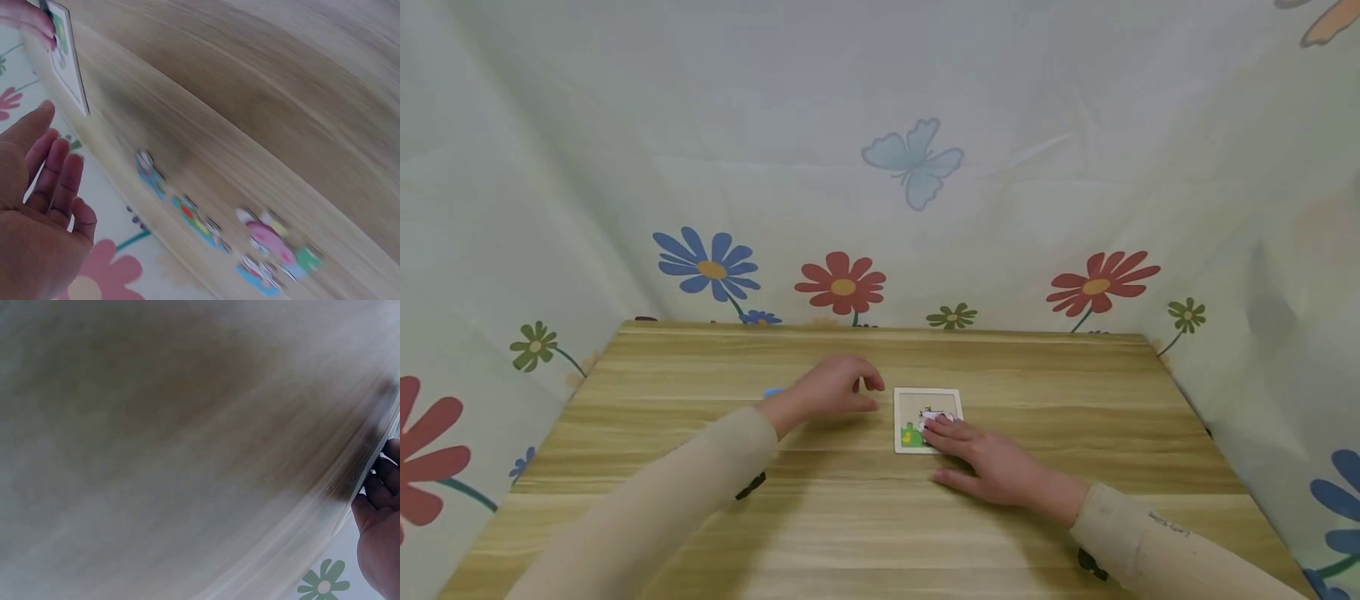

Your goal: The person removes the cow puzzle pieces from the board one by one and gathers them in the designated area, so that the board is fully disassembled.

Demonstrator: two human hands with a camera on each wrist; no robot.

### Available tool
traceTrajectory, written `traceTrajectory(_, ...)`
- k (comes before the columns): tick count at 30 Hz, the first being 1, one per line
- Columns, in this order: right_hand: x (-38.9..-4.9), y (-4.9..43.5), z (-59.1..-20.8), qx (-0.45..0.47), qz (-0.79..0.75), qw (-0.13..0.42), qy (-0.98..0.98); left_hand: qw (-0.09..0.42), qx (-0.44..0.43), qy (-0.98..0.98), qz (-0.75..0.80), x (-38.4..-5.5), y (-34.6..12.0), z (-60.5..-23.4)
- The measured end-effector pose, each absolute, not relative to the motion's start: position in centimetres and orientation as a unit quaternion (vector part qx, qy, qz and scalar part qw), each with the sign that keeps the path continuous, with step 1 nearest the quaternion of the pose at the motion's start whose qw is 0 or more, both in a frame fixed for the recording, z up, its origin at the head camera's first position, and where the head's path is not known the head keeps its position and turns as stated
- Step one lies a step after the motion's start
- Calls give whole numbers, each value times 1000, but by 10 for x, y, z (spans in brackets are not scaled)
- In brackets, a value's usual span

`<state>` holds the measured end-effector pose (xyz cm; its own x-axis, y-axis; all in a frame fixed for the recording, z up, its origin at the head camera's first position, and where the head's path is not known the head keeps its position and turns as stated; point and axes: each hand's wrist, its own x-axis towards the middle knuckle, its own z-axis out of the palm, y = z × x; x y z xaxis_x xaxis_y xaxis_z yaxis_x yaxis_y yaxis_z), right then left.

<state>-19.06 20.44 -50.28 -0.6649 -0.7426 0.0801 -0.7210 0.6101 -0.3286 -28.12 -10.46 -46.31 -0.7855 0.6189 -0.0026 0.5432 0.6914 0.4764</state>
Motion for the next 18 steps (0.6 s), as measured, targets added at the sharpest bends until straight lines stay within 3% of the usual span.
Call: traceTrajectory(18, -193, 207, -509, -427, -154, -14, 891, 120, 347, 903, 221, -288, -51, -476)
